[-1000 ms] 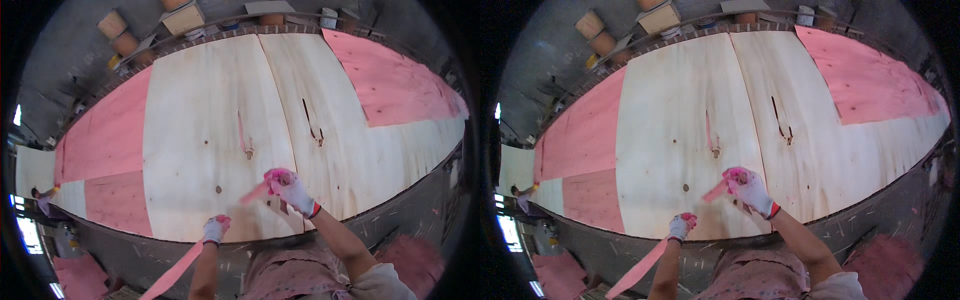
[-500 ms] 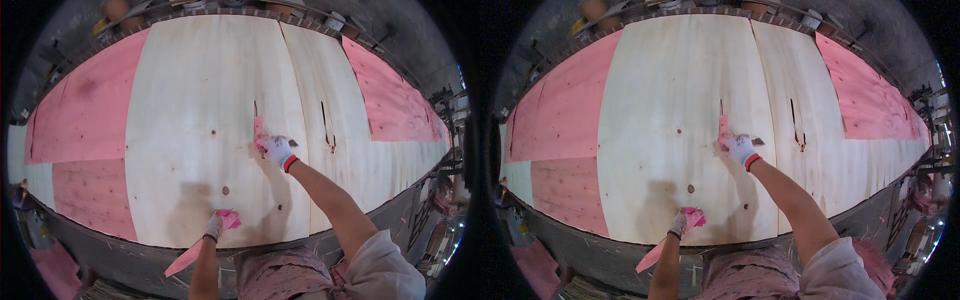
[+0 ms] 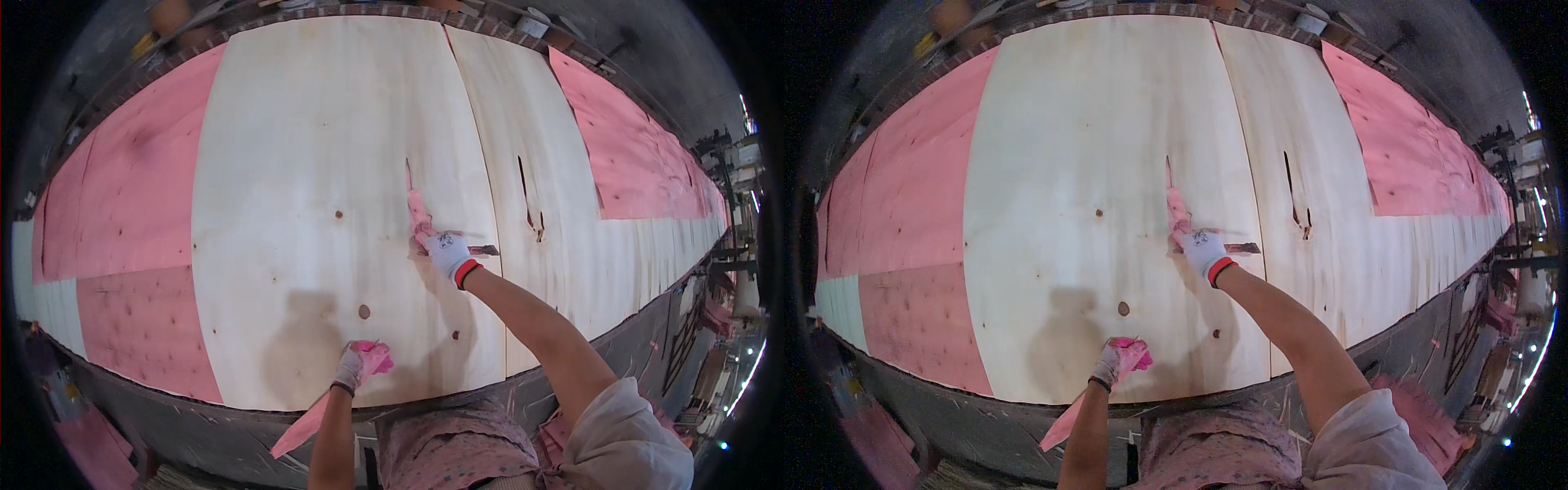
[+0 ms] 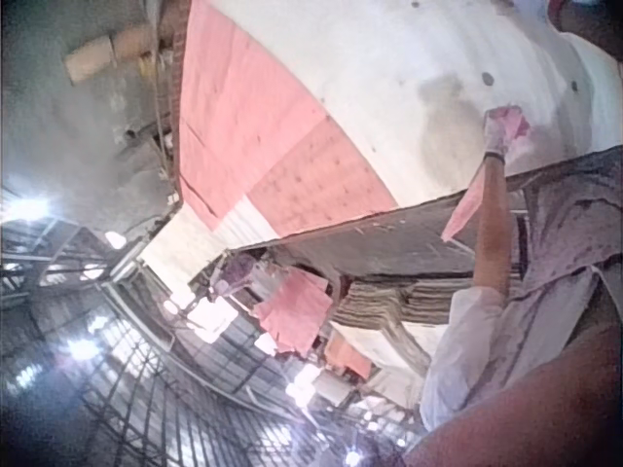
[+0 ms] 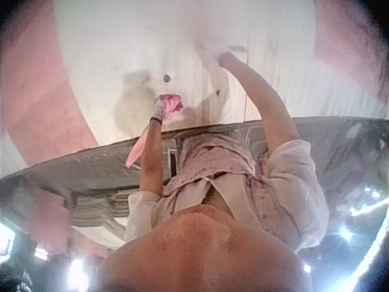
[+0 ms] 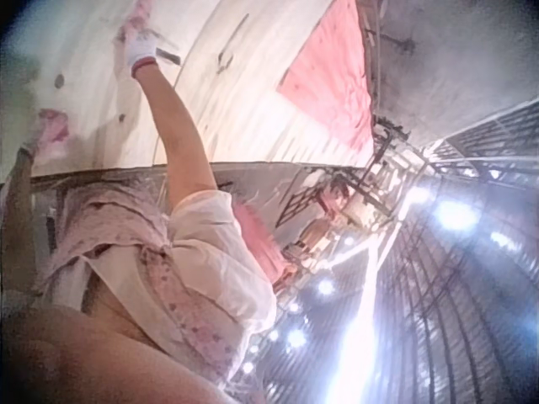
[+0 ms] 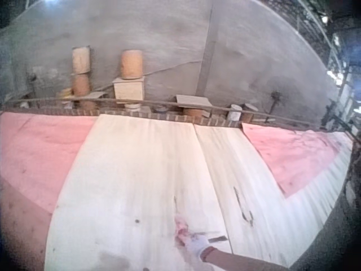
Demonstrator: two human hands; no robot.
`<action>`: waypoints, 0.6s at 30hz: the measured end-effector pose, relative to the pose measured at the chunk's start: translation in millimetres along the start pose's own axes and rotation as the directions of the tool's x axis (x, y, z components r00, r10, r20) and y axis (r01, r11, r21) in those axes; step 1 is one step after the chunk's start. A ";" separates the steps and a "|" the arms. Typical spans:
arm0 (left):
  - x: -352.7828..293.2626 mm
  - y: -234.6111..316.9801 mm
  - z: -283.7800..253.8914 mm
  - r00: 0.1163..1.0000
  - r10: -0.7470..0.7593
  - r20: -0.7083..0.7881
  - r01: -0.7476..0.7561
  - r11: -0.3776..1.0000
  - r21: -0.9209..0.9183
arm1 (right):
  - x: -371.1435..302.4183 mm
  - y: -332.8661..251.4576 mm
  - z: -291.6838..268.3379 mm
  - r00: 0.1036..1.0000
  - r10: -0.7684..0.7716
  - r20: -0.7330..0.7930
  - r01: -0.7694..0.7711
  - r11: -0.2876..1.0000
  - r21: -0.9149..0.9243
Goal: The person lays veneer sheets onto a conveyor line, applies tape strips over cracks in the wood sheets using a handheld tool, and fetches additional veneer sheets from a stack to place onto the line.
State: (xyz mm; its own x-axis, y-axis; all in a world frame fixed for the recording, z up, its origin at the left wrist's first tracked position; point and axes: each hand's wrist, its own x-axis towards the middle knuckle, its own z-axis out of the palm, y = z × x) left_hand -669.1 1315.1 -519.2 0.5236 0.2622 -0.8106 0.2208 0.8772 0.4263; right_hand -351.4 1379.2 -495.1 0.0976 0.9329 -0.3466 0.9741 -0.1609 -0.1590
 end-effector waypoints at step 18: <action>15.3 -48.3 -7.0 0.922 0.340 -0.185 -0.163 0.775 0.611 | -45.1 18.3 -63.5 0.956 0.221 0.192 -0.042 -0.547 0.836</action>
State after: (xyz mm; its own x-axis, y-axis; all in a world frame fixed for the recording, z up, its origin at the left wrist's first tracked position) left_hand -677.5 1279.5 -555.0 0.4059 0.6139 -0.6770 0.5884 0.3913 0.7076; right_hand -325.1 1354.6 -423.7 0.2694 0.7946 -0.5441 -0.7072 -0.2202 -0.6718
